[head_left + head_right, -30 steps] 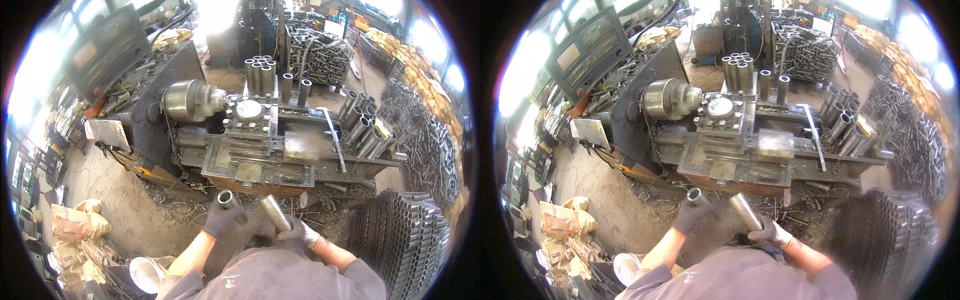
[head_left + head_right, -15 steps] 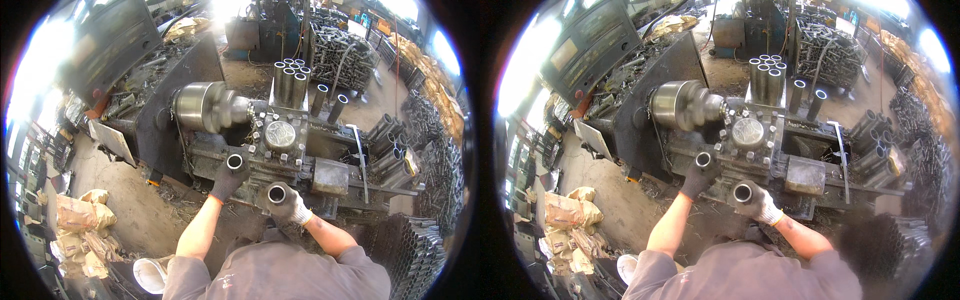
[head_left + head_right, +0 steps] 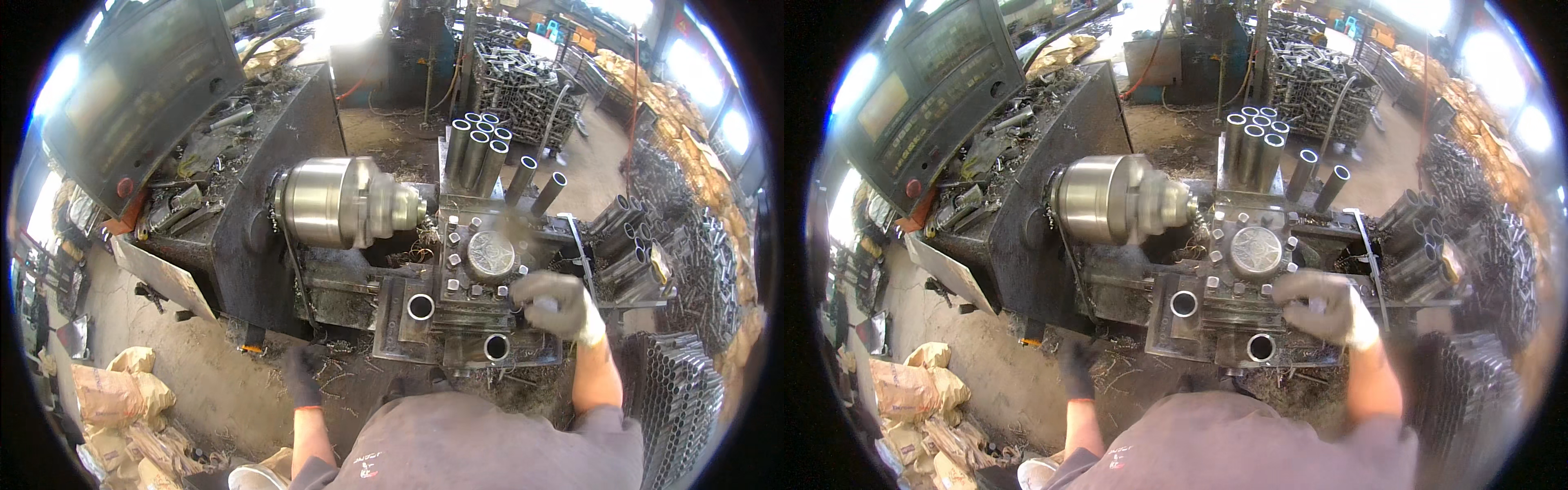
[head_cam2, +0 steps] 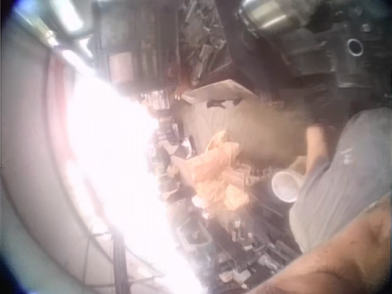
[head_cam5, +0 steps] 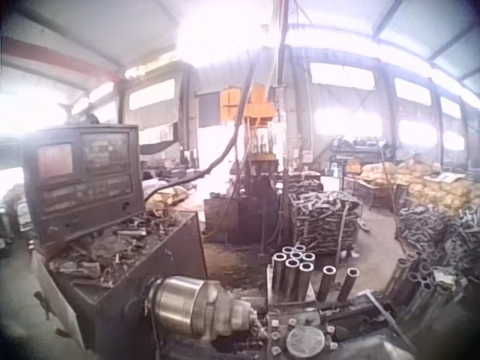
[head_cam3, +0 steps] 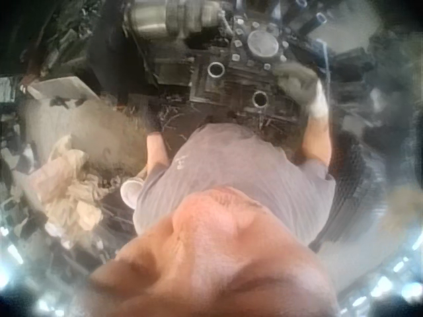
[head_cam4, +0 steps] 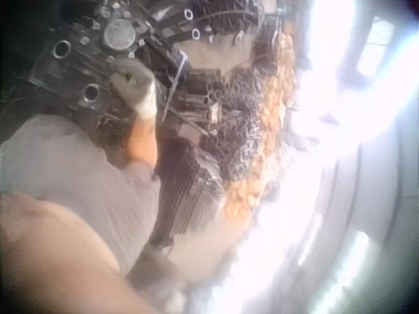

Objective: The person repeatedly loads metal tubes into a lathe chuck, secures them, and removes them after machining. The person places the processed tubes into a nearby container. The cycle of loading, machining, and unloading is repeated throughout the clip.

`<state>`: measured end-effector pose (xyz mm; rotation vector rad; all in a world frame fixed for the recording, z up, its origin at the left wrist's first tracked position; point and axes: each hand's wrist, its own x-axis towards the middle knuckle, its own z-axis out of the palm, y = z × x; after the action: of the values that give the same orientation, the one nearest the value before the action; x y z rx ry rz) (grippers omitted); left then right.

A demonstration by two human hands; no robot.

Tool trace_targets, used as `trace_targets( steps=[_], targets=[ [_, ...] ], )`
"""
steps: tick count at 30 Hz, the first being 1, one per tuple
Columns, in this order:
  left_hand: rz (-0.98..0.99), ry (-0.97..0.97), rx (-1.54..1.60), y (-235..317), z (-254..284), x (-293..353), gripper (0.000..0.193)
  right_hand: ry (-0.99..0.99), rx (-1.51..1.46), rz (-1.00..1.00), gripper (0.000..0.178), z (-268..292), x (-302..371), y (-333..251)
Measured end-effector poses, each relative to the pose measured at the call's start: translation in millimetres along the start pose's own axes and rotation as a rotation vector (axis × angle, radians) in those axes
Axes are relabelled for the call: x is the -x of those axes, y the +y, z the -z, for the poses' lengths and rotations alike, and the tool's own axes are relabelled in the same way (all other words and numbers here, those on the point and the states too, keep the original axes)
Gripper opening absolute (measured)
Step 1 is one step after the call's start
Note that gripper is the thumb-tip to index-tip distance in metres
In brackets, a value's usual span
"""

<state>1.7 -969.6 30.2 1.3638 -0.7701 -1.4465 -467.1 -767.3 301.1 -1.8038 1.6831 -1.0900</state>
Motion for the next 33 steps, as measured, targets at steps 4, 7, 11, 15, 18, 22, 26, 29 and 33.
trace_targets(
  steps=[4,7,11,15,18,22,26,29,33],
  targets=[
    [-0.215,0.492,0.167,-15,78,-63,0.043,-0.105,0.298,-0.067,0.045,-4,-107,-5],
    [-0.313,0.556,-0.217,-7,106,-73,0.050,-0.520,0.531,-0.292,0.068,-16,-193,9],
    [-0.573,0.515,-0.567,10,112,-62,0.044,-0.964,0.410,-0.433,0.071,-47,-259,35],
    [-0.658,0.505,-0.895,14,114,-58,0.040,-0.788,-0.022,-0.440,0.053,-51,-248,67],
    [-0.639,0.481,-0.928,13,119,-69,0.038,-0.411,-0.281,-0.500,0.038,-30,-230,86],
    [-0.186,0.188,0.001,18,129,-92,0.031,-0.039,0.262,0.107,0.032,4,-217,81],
    [0.025,0.086,0.345,1,134,-91,0.022,0.447,-0.076,-0.098,0.033,1,-208,46],
    [0.044,0.061,0.317,-38,124,-70,0.019,0.574,-0.065,0.026,0.033,-20,-229,25],
    [0.124,0.051,-0.059,-98,84,-41,0.017,0.626,0.630,0.414,0.031,-15,-308,26]
  ],
)
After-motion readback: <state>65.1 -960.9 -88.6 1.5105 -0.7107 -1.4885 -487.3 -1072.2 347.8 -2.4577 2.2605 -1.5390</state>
